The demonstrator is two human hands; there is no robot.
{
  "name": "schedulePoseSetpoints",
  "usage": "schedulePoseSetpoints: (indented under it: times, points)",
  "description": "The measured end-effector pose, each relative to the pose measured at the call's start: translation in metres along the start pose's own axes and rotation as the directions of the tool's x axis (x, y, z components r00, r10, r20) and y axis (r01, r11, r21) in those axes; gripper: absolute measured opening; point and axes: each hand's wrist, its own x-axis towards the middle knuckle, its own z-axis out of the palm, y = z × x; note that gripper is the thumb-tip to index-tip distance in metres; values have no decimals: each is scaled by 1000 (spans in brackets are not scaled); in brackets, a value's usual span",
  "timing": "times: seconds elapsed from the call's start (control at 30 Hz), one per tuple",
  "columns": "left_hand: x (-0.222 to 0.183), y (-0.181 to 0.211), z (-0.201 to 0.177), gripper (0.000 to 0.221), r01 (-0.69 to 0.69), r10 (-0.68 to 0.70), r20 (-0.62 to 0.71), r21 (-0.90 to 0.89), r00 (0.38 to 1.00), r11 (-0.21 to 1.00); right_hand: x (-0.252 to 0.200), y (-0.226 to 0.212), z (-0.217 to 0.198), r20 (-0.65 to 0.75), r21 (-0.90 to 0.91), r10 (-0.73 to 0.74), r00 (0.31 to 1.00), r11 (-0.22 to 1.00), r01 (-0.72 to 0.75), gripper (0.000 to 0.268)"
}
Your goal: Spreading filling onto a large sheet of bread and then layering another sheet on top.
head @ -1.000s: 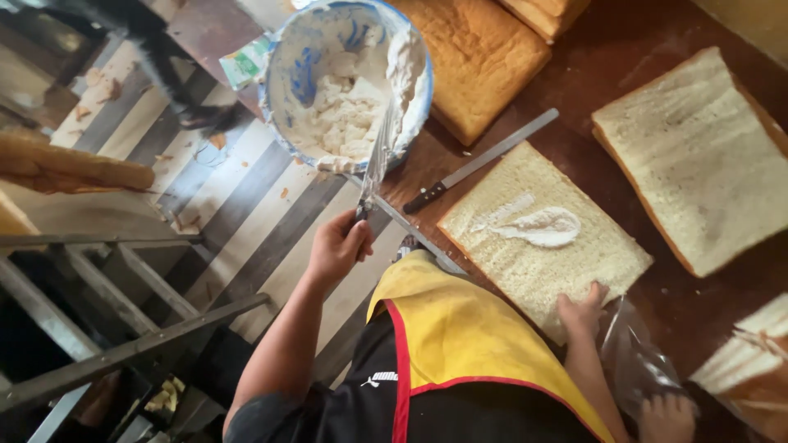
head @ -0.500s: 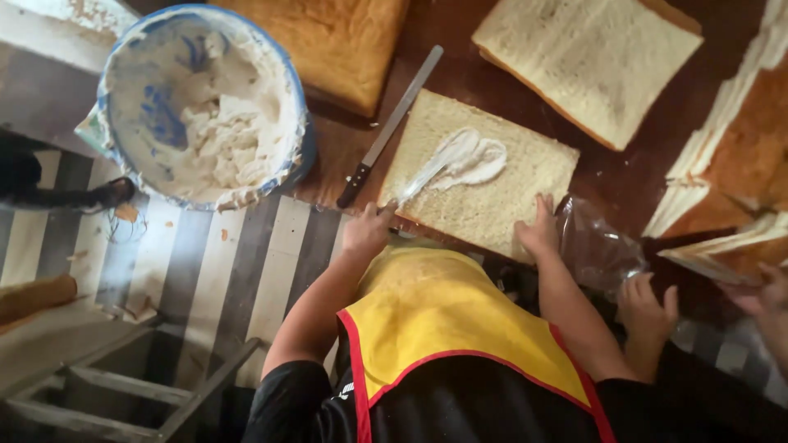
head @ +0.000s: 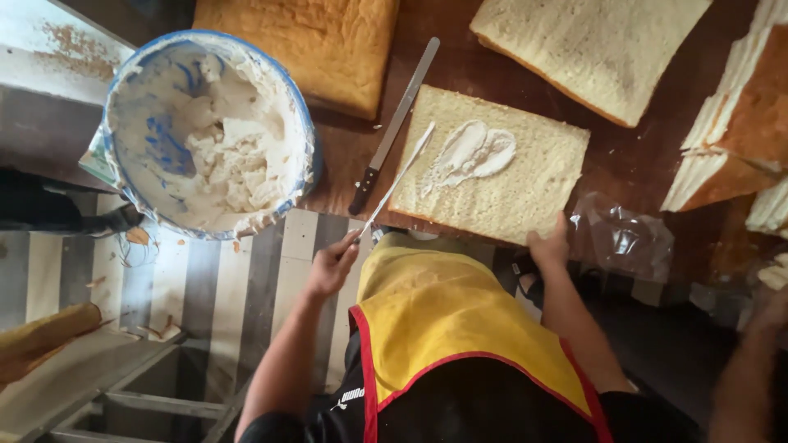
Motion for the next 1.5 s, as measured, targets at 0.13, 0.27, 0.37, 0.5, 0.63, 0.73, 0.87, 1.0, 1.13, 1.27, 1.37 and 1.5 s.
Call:
schedulePoseSetpoints:
  times: [0.13,0.27,0.37,0.5,0.63,0.73,0.87,1.0,1.13,1.27,1.37,1.5]
  points:
    - [21,63,19,38,-81,98,-44,303,994,949,27,30,23,54,205,26,998,978,-37,91]
    - [51,59,37,39,-96,136,-61,433,989,896,53,64,48,107,443,-221,969,883,153,86]
    - [71,59,63,40,-94,133,-51,465,990,880,36,44,33,82,374,-294,952,895,244,82]
    - [109,23,122,43,-48,79,-32,564,996,824,5,5,6,-30,-57,-174,984,983,172,74]
    - [120,27,182,46,-72,43,62,593,997,802,11,47,10,-58,-114,-194,979,976,187,65]
    - [117,46,227,47,-53,-34,129,612,991,789,4,49,-6,-14,-84,-339,941,938,336,59]
    - [105,48,265,46,-53,-122,221,650,968,758,-3,44,-29,113,-5,-392,913,919,395,66]
    - [74,0,254,42,-188,52,292,459,955,868,2,53,-34,142,22,-441,886,897,442,65]
    - [50,-13,228,42,-57,-36,222,398,974,916,-1,58,-28,109,3,-450,886,892,453,57]
    - [69,-18,221,38,-131,132,23,365,991,922,-16,45,-27,-4,-44,-437,900,899,436,40]
    - [105,20,233,41,-83,101,-12,486,995,870,-17,42,-10,94,157,-133,987,981,117,36]
    - [153,49,263,45,-73,-17,134,638,991,766,5,87,42,419,676,124,899,619,-400,33]
